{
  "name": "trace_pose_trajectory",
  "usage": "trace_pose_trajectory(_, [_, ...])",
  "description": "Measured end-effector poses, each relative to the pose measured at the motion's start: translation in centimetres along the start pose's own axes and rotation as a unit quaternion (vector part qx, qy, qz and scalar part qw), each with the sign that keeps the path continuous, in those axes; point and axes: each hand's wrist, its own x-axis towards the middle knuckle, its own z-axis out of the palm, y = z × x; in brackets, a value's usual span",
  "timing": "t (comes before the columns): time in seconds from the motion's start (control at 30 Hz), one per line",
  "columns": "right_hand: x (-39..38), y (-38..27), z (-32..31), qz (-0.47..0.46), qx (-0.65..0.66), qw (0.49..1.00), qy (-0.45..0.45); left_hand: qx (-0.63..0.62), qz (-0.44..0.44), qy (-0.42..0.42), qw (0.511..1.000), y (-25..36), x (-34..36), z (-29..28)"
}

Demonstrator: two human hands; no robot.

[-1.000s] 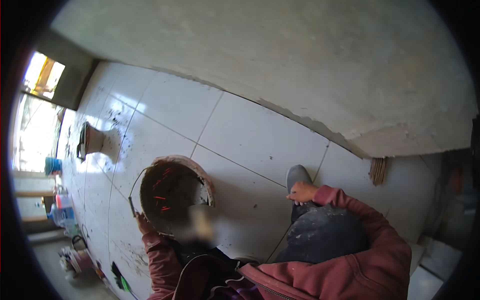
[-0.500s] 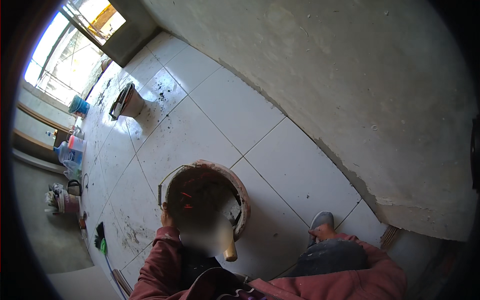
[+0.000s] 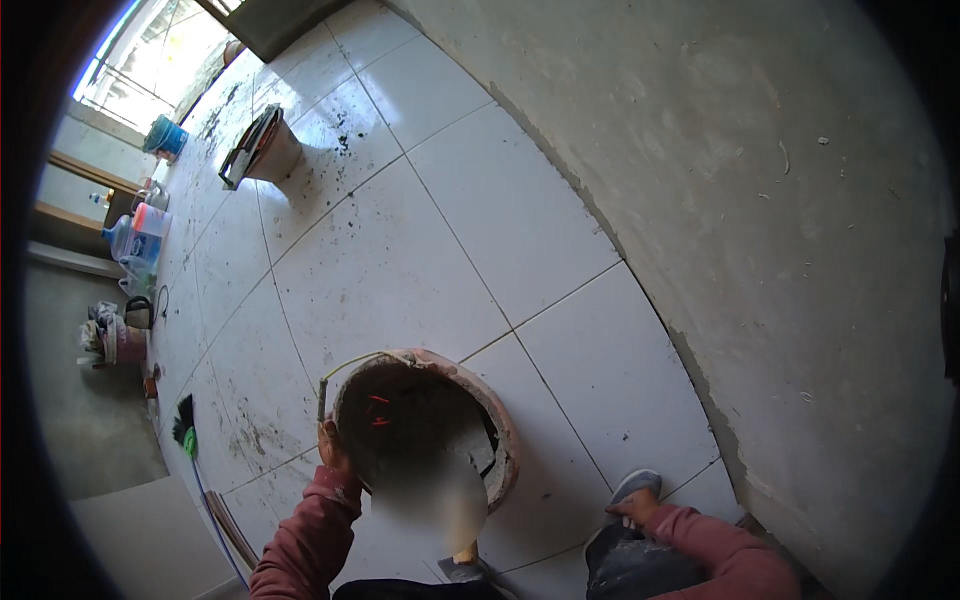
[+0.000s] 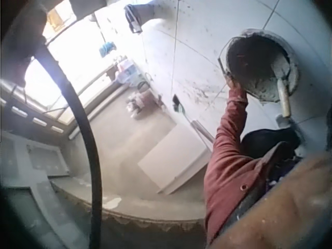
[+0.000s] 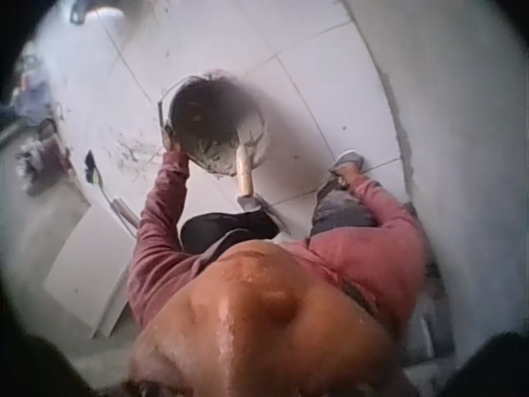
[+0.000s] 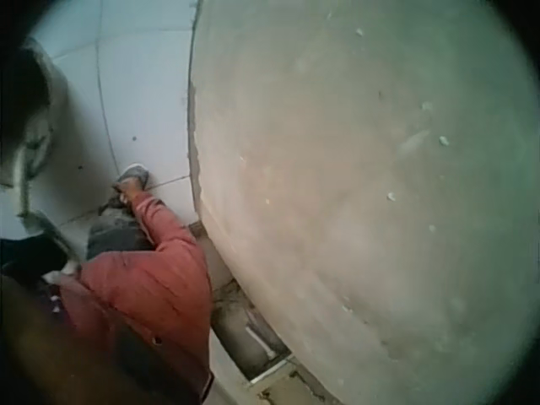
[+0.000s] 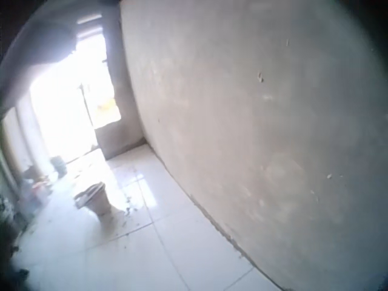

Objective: Applying mortar to the base of a wall using a trowel.

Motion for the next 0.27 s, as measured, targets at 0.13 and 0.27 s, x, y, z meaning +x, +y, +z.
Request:
trace_pose_trajectory(0.13, [-0.6,-1.0,0.6,0.017,-0.007,1.0,0.022,-0.001,-0.013,0.04,0.999,0.9,0.0,-0.8])
trace_pose_trajectory(0.27, [0.5,1.0,1.4,-0.051,-0.046,0.997,0.047,0.349,-0.001,0.136,0.927,-1.1,-0.3,-3.2])
